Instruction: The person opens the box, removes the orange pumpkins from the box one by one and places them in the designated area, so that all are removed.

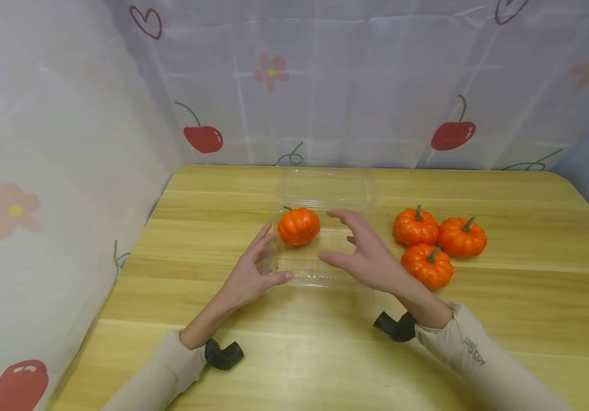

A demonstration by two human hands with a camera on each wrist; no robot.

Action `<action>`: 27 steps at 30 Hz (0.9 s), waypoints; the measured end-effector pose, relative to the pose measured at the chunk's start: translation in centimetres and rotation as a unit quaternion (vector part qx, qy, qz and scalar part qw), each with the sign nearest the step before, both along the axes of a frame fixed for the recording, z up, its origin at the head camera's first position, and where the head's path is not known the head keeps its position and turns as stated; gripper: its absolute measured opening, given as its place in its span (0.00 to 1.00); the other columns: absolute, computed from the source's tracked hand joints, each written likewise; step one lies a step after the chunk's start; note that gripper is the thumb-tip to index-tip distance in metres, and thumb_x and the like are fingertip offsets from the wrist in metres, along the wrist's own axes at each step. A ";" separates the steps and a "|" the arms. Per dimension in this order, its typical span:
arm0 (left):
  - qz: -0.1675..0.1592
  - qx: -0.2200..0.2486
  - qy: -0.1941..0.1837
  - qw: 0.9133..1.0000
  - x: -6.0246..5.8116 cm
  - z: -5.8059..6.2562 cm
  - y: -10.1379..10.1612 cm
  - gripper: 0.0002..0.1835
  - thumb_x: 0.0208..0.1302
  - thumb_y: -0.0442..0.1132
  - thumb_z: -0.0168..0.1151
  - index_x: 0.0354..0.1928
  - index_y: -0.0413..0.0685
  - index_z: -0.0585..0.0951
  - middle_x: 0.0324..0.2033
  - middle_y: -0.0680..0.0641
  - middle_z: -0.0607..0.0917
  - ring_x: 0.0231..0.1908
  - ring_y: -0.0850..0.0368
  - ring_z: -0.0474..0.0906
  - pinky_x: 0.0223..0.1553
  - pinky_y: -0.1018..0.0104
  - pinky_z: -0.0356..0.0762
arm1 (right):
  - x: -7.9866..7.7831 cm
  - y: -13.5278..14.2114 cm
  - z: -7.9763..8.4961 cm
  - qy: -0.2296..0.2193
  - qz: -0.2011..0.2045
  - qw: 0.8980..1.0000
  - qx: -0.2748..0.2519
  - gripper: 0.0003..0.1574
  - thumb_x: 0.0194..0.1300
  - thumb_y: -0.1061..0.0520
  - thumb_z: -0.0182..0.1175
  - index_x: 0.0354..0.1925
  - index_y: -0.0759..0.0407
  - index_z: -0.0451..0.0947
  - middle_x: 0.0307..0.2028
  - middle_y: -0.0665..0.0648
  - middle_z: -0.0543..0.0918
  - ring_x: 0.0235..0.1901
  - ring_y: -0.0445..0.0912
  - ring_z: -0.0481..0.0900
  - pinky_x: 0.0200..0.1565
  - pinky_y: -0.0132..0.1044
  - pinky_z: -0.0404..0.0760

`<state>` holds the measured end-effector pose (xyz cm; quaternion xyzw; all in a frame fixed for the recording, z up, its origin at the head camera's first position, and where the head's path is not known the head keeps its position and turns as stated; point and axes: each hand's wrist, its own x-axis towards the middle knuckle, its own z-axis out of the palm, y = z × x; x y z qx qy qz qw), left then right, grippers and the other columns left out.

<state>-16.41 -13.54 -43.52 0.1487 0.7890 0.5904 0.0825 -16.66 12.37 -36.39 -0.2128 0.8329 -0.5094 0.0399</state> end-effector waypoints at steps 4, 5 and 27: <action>-0.006 0.002 0.003 1.000 -0.1 0.0 0.0 0.45 0.57 0.42 0.75 0.74 0.50 0.62 0.77 0.62 0.44 0.68 0.43 0.62 0.60 0.46 0.72 | -0.8 -1.6 -0.1 0.009 0.011 1.000 0.001 0.45 0.61 0.55 0.69 0.70 0.61 0.61 0.69 0.61 0.62 0.68 0.57 0.58 0.61 0.65 0.66; -0.008 0.002 0.004 1.000 0.0 -0.1 0.0 0.45 0.57 0.42 0.74 0.74 0.51 0.62 0.77 0.62 0.44 0.69 0.43 0.62 0.60 0.45 0.71 | -1.0 -2.0 -0.2 0.008 0.013 1.000 -0.001 0.45 0.60 0.55 0.70 0.70 0.61 0.62 0.69 0.60 0.62 0.68 0.56 0.58 0.61 0.65 0.65; 0.000 -0.003 -0.003 1.000 0.2 0.2 0.0 0.46 0.57 0.37 0.74 0.75 0.53 0.61 0.76 0.63 0.45 0.69 0.44 0.62 0.60 0.46 0.72 | -4.3 -5.3 -2.8 -0.064 -0.024 0.998 0.000 0.42 0.64 0.52 0.67 0.69 0.63 0.63 0.66 0.62 0.65 0.56 0.56 0.72 0.57 0.50 0.76</action>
